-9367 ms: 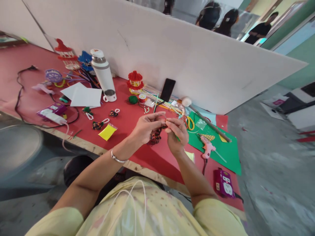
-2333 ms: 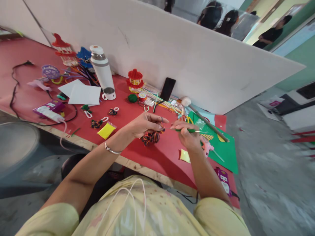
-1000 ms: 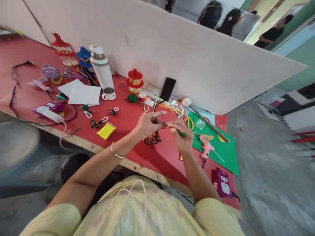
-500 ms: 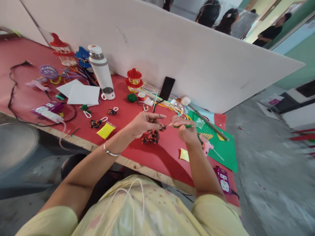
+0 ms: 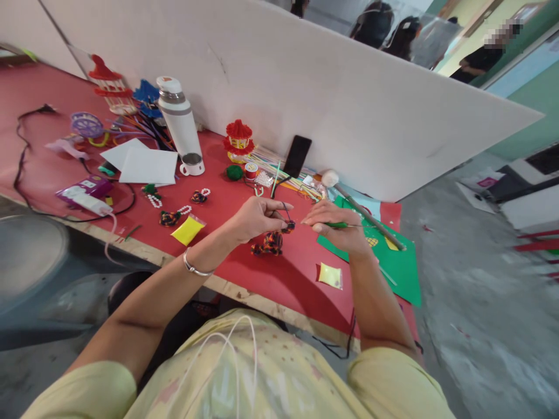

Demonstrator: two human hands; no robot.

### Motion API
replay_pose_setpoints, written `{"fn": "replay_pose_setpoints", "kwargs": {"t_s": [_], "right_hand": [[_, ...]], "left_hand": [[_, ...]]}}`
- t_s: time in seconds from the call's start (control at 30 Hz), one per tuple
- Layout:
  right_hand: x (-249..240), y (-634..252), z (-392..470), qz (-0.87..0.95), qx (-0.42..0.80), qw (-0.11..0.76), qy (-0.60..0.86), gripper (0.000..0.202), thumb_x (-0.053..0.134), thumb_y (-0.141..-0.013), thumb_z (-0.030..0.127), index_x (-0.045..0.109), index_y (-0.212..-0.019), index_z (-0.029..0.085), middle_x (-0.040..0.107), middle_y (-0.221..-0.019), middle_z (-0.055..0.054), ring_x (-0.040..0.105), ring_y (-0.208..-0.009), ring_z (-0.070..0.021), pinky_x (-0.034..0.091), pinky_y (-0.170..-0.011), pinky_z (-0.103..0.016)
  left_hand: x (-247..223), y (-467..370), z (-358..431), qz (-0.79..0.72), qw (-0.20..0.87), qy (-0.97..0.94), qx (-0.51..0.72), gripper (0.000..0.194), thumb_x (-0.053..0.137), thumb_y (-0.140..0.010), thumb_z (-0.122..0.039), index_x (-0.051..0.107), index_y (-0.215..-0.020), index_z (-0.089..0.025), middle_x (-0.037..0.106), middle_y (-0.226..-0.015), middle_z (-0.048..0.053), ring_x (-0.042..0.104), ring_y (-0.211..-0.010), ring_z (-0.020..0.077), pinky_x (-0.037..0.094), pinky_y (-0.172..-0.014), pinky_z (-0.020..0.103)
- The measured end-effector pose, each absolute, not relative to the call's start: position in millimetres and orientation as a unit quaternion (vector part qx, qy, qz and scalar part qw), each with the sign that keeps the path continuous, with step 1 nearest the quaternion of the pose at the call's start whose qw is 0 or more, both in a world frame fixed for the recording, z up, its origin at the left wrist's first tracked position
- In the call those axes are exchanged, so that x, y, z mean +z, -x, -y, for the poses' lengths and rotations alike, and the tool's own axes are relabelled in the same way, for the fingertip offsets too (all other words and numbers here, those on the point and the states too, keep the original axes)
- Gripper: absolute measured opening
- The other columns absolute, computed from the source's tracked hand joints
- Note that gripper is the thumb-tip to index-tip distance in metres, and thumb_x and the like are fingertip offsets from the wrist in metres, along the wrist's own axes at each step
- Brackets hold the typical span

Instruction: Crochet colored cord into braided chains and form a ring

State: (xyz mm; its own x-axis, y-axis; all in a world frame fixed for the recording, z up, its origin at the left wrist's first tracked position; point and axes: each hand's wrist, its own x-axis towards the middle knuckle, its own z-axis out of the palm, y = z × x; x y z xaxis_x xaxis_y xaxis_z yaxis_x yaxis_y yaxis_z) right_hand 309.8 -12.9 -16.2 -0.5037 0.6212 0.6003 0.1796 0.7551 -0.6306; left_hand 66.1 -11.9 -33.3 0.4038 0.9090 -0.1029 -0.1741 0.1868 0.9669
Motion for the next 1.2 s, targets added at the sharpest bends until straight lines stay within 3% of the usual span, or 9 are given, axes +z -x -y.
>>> {"fn": "replay_pose_setpoints", "kwargs": {"t_s": [0.17, 0.33, 0.5, 0.63, 0.73, 0.87, 0.9, 1.0, 1.2], "right_hand": [[-21.9, -300.6, 26.3, 0.878, 0.069, 0.394, 0.264, 0.015, 0.077, -0.092, 0.032, 0.081, -0.107, 0.033, 0.085, -0.101, 0.0, 0.074, -0.09, -0.0199, 0.058, -0.087, -0.041], [-65.3, -284.8, 40.2, 0.811, -0.176, 0.471, 0.3, 0.037, 0.084, -0.085, 0.028, 0.075, -0.119, 0.041, 0.084, -0.111, 0.002, 0.069, -0.094, -0.022, 0.054, -0.089, -0.042], [-64.5, -287.1, 32.4, 0.826, -0.099, 0.479, 0.281, 0.027, 0.084, -0.085, 0.037, 0.078, -0.111, 0.043, 0.084, -0.099, 0.003, 0.071, -0.092, -0.0229, 0.056, -0.089, -0.043], [-25.6, -297.0, 24.4, 0.871, 0.074, 0.427, 0.232, 0.025, 0.08, -0.09, 0.032, 0.079, -0.114, 0.036, 0.085, -0.103, 0.0, 0.075, -0.096, -0.0218, 0.058, -0.093, -0.044], [-10.9, -301.4, 22.1, 0.846, 0.212, 0.423, 0.246, 0.012, 0.076, -0.093, 0.029, 0.083, -0.102, 0.032, 0.085, -0.093, -0.001, 0.077, -0.088, -0.0201, 0.058, -0.098, -0.045], [-30.4, -294.1, 23.5, 0.766, 0.335, 0.477, 0.272, 0.024, 0.07, -0.095, 0.048, 0.083, -0.093, 0.029, 0.083, -0.087, -0.004, 0.077, -0.085, -0.0221, 0.063, -0.088, -0.044], [-39.1, -289.8, 24.6, 0.746, 0.327, 0.51, 0.274, 0.028, 0.068, -0.095, 0.053, 0.083, -0.096, 0.029, 0.083, -0.09, -0.004, 0.076, -0.087, -0.0226, 0.063, -0.083, -0.043], [-62.3, -275.8, 29.9, 0.726, 0.201, 0.582, 0.308, 0.017, 0.072, -0.095, 0.043, 0.082, -0.104, 0.032, 0.082, -0.098, -0.004, 0.074, -0.093, -0.0226, 0.06, -0.087, -0.044], [-82.2, -256.5, 38.7, 0.738, -0.062, 0.564, 0.366, 0.028, 0.077, -0.091, 0.025, 0.078, -0.117, 0.037, 0.082, -0.107, -0.003, 0.07, -0.099, -0.0238, 0.058, -0.091, -0.046]], "left_hand": [[-35.5, -70.8, 12.1, -0.399, 0.656, -0.473, 0.433, 0.048, 0.084, -0.065, -0.004, 0.077, -0.113, -0.006, 0.073, -0.063, 0.002, 0.064, -0.055, 0.0098, 0.049, -0.056, 0.02], [-33.3, -76.9, 16.2, -0.351, 0.723, -0.379, 0.46, 0.054, 0.092, -0.06, -0.015, 0.079, -0.112, -0.009, 0.07, -0.066, 0.001, 0.057, -0.052, 0.0069, 0.038, -0.046, 0.017], [-27.9, -67.7, 14.6, -0.341, 0.748, -0.393, 0.412, 0.046, 0.092, -0.059, -0.015, 0.082, -0.103, -0.01, 0.07, -0.066, 0.003, 0.051, -0.047, 0.0047, 0.027, -0.04, 0.016], [-25.8, -54.3, 6.6, -0.394, 0.677, -0.475, 0.401, 0.037, 0.086, -0.059, -0.007, 0.084, -0.095, -0.01, 0.067, -0.058, 0.001, 0.054, -0.048, 0.007, 0.034, -0.044, 0.018], [-25.1, -52.2, 4.4, -0.4, 0.653, -0.514, 0.386, 0.024, 0.084, -0.058, -0.005, 0.084, -0.081, -0.011, 0.072, -0.063, 0.004, 0.062, -0.057, 0.0112, 0.044, -0.052, 0.02], [-26.8, -59.2, 8.2, -0.348, 0.707, -0.492, 0.369, 0.023, 0.086, -0.06, -0.013, 0.084, -0.084, -0.012, 0.075, -0.068, 0.007, 0.063, -0.057, 0.0114, 0.044, -0.051, 0.02], [-28.6, -61.9, 9.6, -0.337, 0.719, -0.48, 0.374, 0.028, 0.087, -0.06, -0.014, 0.085, -0.088, -0.012, 0.074, -0.067, 0.006, 0.061, -0.054, 0.0103, 0.041, -0.048, 0.019], [-36.9, -70.6, 13.8, -0.334, 0.716, -0.447, 0.42, 0.042, 0.086, -0.06, -0.015, 0.083, -0.101, -0.011, 0.07, -0.065, 0.002, 0.055, -0.049, 0.0072, 0.034, -0.043, 0.018], [-48.3, -90.3, 23.0, -0.362, 0.613, -0.44, 0.548, 0.055, 0.08, -0.063, -0.01, 0.078, -0.118, -0.011, 0.066, -0.063, -0.004, 0.058, -0.059, 0.007, 0.047, -0.06, 0.018]]}}
